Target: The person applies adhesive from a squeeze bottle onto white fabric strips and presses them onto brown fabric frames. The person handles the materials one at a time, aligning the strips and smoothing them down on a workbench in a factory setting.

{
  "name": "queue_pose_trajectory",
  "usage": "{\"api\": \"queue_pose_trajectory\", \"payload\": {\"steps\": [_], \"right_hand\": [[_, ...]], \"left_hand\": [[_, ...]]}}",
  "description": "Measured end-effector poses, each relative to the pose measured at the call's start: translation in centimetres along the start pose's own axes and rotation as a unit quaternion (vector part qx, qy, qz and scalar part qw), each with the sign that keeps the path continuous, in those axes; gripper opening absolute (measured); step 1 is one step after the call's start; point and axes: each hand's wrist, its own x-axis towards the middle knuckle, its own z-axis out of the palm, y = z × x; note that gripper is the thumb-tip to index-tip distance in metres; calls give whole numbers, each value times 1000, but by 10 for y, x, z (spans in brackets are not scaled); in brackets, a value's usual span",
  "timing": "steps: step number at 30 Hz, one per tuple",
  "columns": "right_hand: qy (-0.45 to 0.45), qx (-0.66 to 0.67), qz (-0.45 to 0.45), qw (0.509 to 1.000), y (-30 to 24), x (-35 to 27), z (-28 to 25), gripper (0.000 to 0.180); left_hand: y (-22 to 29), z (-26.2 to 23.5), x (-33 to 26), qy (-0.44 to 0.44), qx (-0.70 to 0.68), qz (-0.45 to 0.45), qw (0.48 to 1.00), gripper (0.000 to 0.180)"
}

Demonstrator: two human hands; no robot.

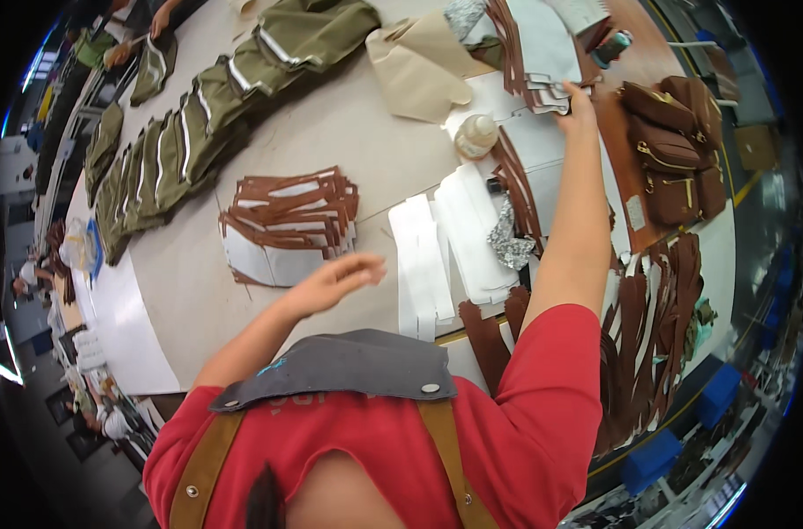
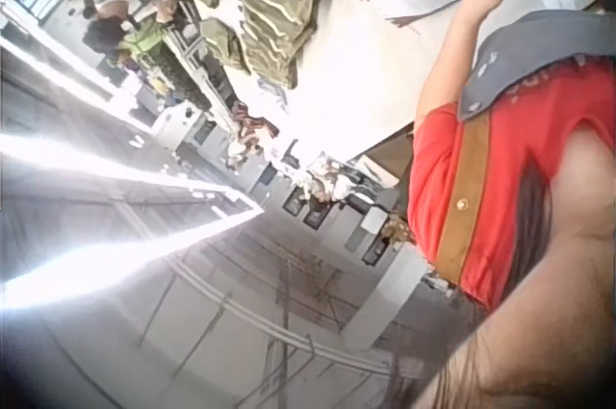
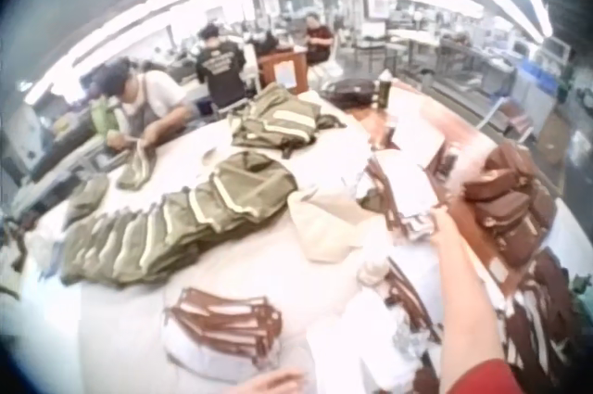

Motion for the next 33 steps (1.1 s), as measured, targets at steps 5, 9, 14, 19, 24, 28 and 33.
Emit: {"api": "queue_pose_trajectory", "payload": {"steps": [5,9,14,19,24,28,33], "right_hand": [[22,-29,-62,997,20,7,-39,32],[104,-235,-264,930,20,-107,-4,28],[-124,-424,-166,882,80,-231,-19,21],[-119,-547,-57,827,193,-322,-66,42],[-39,-514,-11,857,225,-357,-39,50],[-131,-516,-42,845,239,-362,-29,40],[-371,-384,84,841,204,-343,-26,24]], "left_hand": [[-84,-4,-69,62,12,-195,979,39],[-83,-14,-64,74,48,-191,978,39],[-96,3,-27,109,3,-165,980,45],[-97,32,14,111,-108,-155,976,62],[-88,58,37,144,-137,-161,967,75],[-83,65,37,161,-107,-156,969,67],[-91,47,20,113,-177,-114,971,49]]}}
